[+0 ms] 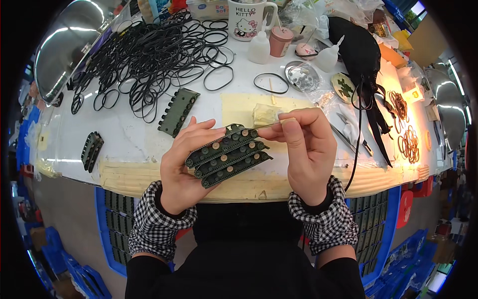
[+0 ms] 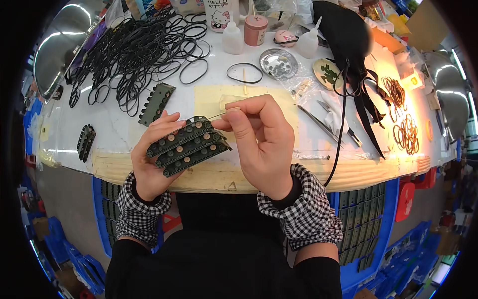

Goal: Assembling electronic components and rubber bands onto a small toy vehicle chassis.

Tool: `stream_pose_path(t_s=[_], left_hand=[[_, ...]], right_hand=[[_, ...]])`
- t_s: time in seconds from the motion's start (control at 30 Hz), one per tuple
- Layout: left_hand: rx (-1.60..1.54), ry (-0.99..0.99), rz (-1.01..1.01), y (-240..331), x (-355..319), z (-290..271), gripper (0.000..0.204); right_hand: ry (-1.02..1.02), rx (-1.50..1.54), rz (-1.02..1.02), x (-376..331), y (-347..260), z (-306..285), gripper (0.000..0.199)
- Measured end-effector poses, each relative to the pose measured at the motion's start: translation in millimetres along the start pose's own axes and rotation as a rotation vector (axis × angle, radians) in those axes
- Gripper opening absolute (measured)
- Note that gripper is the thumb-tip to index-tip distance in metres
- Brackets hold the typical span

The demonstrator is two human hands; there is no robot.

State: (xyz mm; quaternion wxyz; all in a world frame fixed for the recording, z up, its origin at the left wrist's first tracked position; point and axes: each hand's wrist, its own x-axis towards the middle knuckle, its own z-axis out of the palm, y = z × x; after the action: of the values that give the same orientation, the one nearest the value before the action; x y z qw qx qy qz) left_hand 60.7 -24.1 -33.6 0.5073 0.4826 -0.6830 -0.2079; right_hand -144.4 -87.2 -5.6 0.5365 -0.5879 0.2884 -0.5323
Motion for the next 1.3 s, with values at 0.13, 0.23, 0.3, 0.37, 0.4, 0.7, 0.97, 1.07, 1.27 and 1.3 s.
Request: stream_pose_path(t_s=[0.13, 0.23, 0.3, 0.37, 0.4, 0.7, 0.97, 1.07, 1.27, 1.3], left_hand=[[0.01, -0.003, 0.006, 0, 0, -1, 0.052], [0.023, -0.002, 0.006, 0, -1, 0, 0.051], [0.023, -0.002, 0.001, 0, -1, 0, 0.051], [0.024, -0.003, -0.002, 0, -1, -1, 0.051], [0.024, -0.003, -0.001, 0, -1, -1, 0.05], [0.031, 0.026, -0.021, -3, -3, 0, 0.051], [0.0, 0.024, -0.039, -3, -4, 0, 0.05], [-0.007, 0.017, -0.035, -3, -4, 0, 0.051], [0.014, 0.014, -0.03, -2, -3, 0, 0.05], [0.018, 0.015, -0.031, -2, -3, 0, 0.05]], right_hand=[[-0.013, -0.04, -0.039, 0, 4, 0, 0.009], [-0.017, -0.062, -0.037, 0, 4, 0, 0.009], [-0.022, -0.078, -0.036, 0, 4, -1, 0.009], [-0.012, -0.053, -0.037, 0, 4, 0, 0.009], [-0.007, -0.042, -0.039, 0, 5, 0, 0.009], [0.105, -0.954, -0.446, 16, 8, -29, 0.008], [0.129, -0.529, -0.324, 0, -4, -18, 0.004], [0.092, -0.131, -0.087, -10, 1, -4, 0.006], [0.027, -0.063, -0.027, -10, 3, -3, 0.008], [0.025, -0.063, -0.029, -10, 3, -2, 0.008]])
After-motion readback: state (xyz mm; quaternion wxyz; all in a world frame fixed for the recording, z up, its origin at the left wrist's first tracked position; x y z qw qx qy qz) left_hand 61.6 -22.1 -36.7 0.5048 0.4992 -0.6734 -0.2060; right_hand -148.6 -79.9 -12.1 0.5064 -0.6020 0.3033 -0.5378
